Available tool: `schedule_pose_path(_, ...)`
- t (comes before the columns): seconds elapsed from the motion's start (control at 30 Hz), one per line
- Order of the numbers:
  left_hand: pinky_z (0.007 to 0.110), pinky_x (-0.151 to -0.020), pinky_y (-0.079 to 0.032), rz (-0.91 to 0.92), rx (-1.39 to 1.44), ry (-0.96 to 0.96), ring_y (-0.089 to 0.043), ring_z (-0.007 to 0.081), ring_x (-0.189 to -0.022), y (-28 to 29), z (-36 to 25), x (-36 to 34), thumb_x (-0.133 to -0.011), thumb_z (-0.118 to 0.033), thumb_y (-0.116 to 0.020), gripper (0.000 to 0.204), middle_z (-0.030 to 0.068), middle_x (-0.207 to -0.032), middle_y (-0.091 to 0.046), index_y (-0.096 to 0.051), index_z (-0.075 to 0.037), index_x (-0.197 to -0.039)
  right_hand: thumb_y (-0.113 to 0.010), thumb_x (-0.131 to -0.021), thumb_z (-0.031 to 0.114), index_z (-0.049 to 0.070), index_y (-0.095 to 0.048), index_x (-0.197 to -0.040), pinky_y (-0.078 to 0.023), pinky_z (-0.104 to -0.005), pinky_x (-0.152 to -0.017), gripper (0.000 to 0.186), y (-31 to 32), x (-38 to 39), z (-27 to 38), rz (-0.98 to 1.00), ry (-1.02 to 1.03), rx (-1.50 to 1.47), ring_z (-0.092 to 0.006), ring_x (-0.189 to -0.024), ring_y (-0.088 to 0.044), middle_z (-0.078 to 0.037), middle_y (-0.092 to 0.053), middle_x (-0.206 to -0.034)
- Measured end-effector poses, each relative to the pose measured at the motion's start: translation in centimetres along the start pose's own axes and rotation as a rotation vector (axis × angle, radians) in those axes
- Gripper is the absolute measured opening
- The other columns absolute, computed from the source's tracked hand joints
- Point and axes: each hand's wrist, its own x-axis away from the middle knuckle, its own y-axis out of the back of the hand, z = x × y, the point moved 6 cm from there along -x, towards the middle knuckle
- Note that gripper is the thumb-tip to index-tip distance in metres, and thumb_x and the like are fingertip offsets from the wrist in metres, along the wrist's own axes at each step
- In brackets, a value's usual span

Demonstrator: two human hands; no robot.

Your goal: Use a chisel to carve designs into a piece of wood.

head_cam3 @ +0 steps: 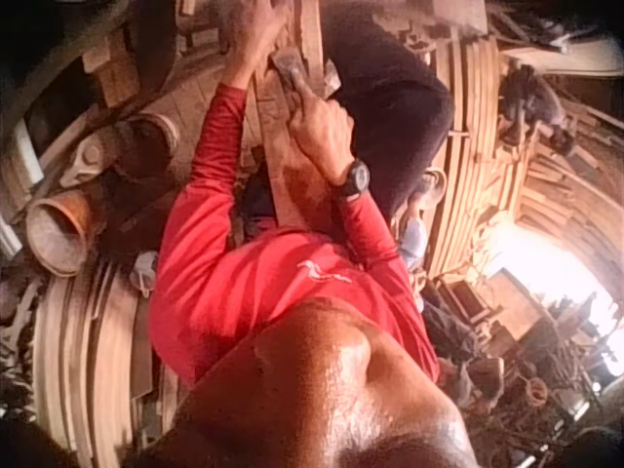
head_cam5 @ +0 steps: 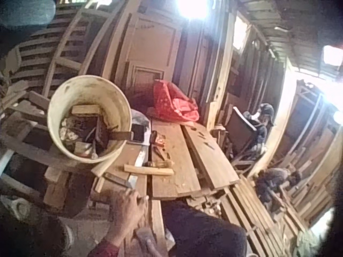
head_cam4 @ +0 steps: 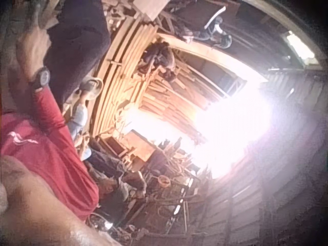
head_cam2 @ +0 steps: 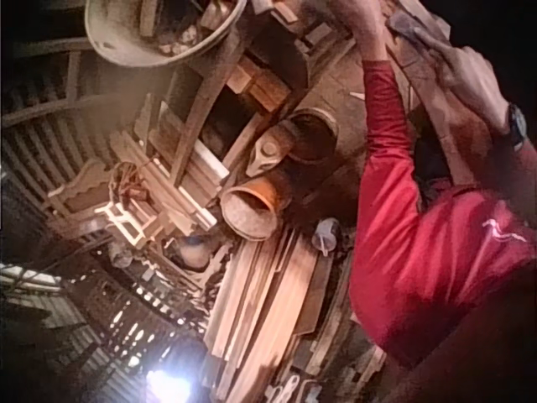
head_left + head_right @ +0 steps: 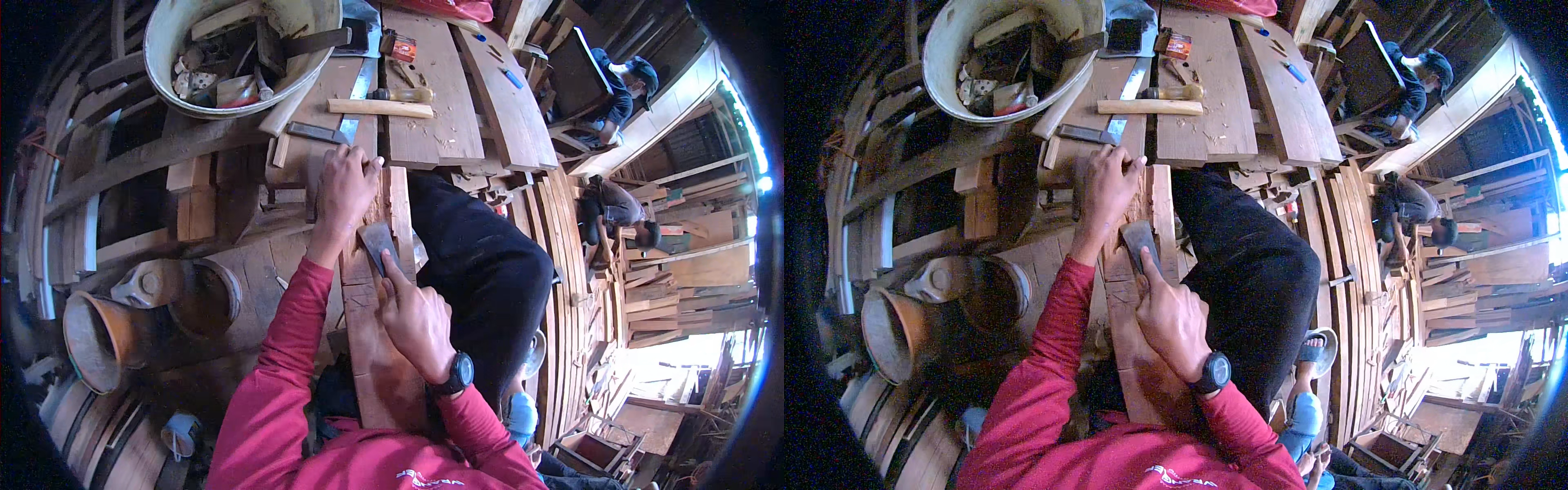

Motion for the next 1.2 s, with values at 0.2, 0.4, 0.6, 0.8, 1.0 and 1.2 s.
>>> schedule_pose_path(0.2, 0.05, -0.08, -0.045, -0.002, 0.024, 0.002, -0.057, 0.0398, -0.091, -0.3, -0.2, 0.5, -0.092, -0.026, -0.072, 0.033, 0.0196, -0.088, -0.058, -0.057, 0.002, -0.083, -0.057, -0.098, 0.025, 0.024, -0.056, -0.145, -0.053, -0.054, -0.061, 0.047, 0.0, 1.3, -0.4, 0.085, -0.077, 0.054, -0.0431, -0.061, -0.065, -0.026, -0.063, -0.066)
schedule_pose_path(0.4, 0.051, -0.084, -0.047, 0.012, 0.009, 0.035, -0.059, 0.0404, -0.094, -0.4, -0.1, 0.8, -0.092, -0.025, -0.072, 0.029, 0.0203, -0.092, -0.062, -0.063, 0.0, -0.083, -0.057, -0.094, 0.022, 0.024, -0.054, -0.146, -0.052, -0.0562, -0.058, 0.052, 0.0, 1.4, -0.3, 0.017, -0.003, 0.057, -0.0436, -0.058, -0.064, -0.027, -0.063, -0.065)
schedule_pose_path(0.6, 0.051, -0.084, -0.048, 0.005, -0.035, -0.006, -0.059, 0.04, -0.095, 0.0, -0.4, 0.1, -0.093, -0.027, -0.071, 0.031, 0.0208, -0.094, -0.062, -0.063, 0.001, -0.083, -0.055, -0.096, 0.023, 0.023, -0.056, -0.144, -0.052, -0.056, -0.058, 0.048, 0.3, 0.4, 0.1, -0.025, 0.019, 0.015, -0.0444, -0.059, -0.064, -0.027, -0.063, -0.065)
schedule_pose_path(0.8, 0.05, -0.082, -0.048, -0.028, -0.036, -0.013, -0.059, 0.0393, -0.094, -0.2, -0.2, 0.1, -0.092, -0.027, -0.071, 0.029, 0.0191, -0.091, -0.062, -0.063, 0.0, -0.082, -0.055, -0.098, 0.028, 0.024, -0.055, -0.146, -0.052, -0.0562, -0.059, 0.048, 0.4, 1.4, -0.1, 0.024, 0.003, 0.038, -0.0446, -0.059, -0.064, -0.027, -0.062, -0.064)
schedule_pose_path(1.0, 0.049, -0.085, -0.047, 0.021, -0.03, 0.034, -0.059, 0.0381, -0.093, -0.2, -0.2, 0.4, -0.092, -0.025, -0.071, 0.029, 0.0186, -0.091, -0.061, -0.063, 0.001, -0.084, -0.057, -0.097, 0.029, 0.024, -0.055, -0.146, -0.051, -0.0567, -0.058, 0.049, 0.0, 1.4, -0.3, 0.037, -0.018, 0.013, -0.0454, -0.058, -0.063, -0.027, -0.062, -0.064)
schedule_pose_path(1.2, 0.049, -0.085, -0.046, 0.037, 0.017, 0.037, -0.058, 0.0388, -0.094, -0.1, -0.2, 0.2, -0.093, -0.025, -0.071, 0.029, 0.0195, -0.091, -0.061, -0.063, 0.001, -0.084, -0.056, -0.099, 0.026, 0.022, -0.058, -0.142, -0.052, -0.0557, -0.06, 0.044, -0.2, 0.2, -0.4, -0.004, -0.018, 0.006, -0.0452, -0.061, -0.064, -0.028, -0.062, -0.066)
